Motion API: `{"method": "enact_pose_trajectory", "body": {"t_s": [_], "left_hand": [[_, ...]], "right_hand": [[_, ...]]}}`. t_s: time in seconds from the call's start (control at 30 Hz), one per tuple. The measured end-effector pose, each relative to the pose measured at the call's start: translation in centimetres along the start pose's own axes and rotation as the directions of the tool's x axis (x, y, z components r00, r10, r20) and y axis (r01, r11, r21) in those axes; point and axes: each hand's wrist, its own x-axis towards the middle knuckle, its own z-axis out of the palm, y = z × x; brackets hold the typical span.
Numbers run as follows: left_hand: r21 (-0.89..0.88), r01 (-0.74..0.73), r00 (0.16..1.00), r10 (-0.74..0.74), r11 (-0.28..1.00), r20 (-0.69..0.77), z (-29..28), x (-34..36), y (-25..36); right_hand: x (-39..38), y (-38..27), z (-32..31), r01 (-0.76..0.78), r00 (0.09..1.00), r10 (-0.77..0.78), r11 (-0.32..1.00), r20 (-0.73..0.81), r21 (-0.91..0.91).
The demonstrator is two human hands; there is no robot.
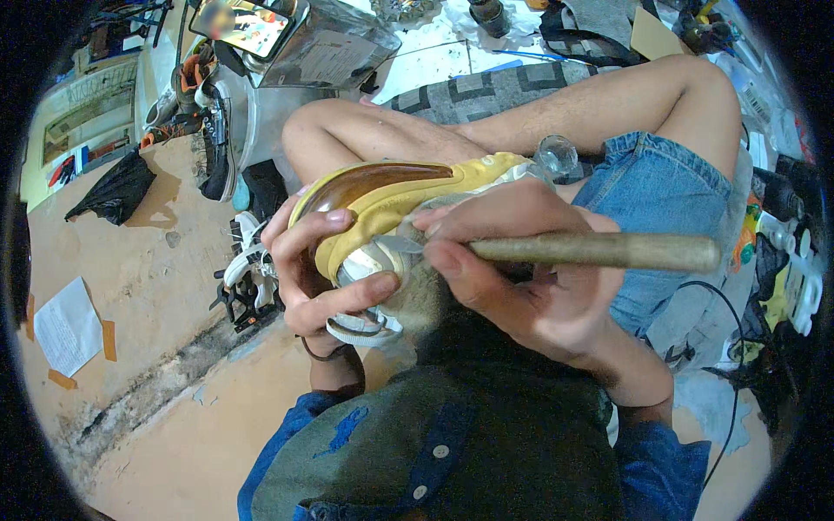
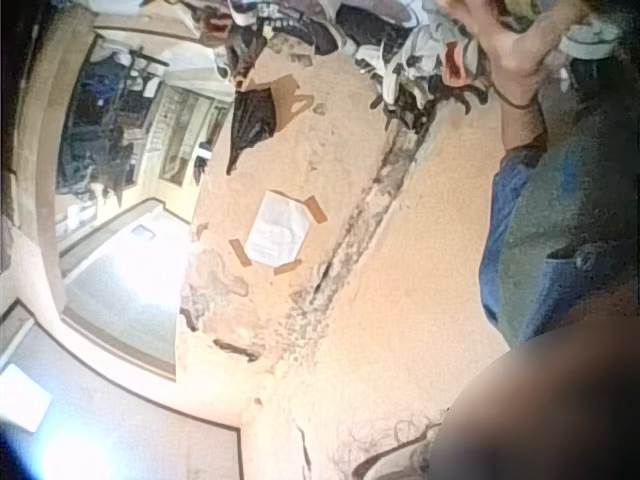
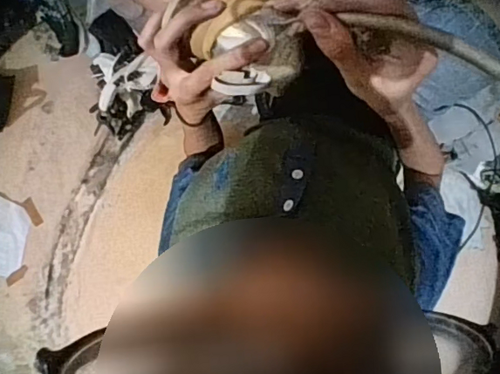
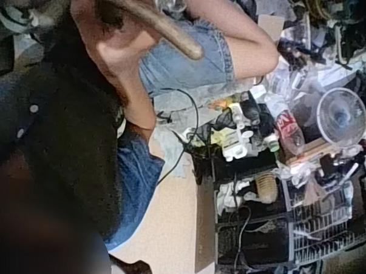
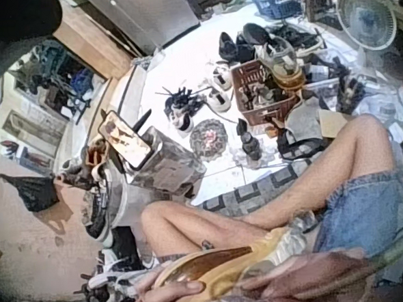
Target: Applying sealant or adhesive to the sole seam of a sneaker using a small spatula tool.
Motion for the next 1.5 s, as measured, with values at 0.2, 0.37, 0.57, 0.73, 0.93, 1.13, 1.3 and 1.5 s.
{"method": "enact_pose_trajectory", "body": {"t_s": [0.2,0.37,0.57,0.73,0.93,1.13,1.3,1.5], "left_hand": [[0.011,0.04,0.999,-0.04,0.999,-0.017,0.2,-0.3,0.4],[0.006,0.025,1.0,-0.025,1.0,0.012,0.1,0.0,0.8],[0.013,0.023,0.999,-0.023,1.0,0.04,-0.3,0.1,0.9],[0.026,-0.001,0.999,0.0,1.0,0.038,-0.2,0.0,0.9],[0.048,-0.001,1.0,0.0,0.999,0.025,0.1,-0.3,1.1],[0.027,0.034,0.999,-0.035,0.999,0.011,0.3,-0.1,0.9],[0.026,-0.013,1.0,0.014,1.0,-0.022,0.5,-0.1,0.9],[0.061,-0.024,0.999,0.023,0.998,0.03,-0.2,-0.1,0.8]], "right_hand": [[0.8,0.0,-0.2,0.223,0.966,-0.191,0.955,0.172,-0.195],[0.0,0.1,-0.2,0.01,1.0,-0.01,1.0,0.012,0.025],[-0.2,-0.1,-0.2,-0.005,1.0,0.005,0.998,0.006,0.07],[0.2,0.1,-0.5,0.158,0.98,-0.147,0.984,0.133,-0.081],[0.3,0.3,0.1,0.3,0.951,-0.284,0.944,0.123,-0.139],[-0.7,-0.1,0.3,0.23,0.973,-0.227,0.955,0.035,-0.187],[-0.1,-0.7,-0.4,0.305,0.948,-0.275,0.928,0.161,-0.213],[0.0,-0.9,-0.3,0.254,0.963,-0.215,0.927,0.162,-0.276]]}}
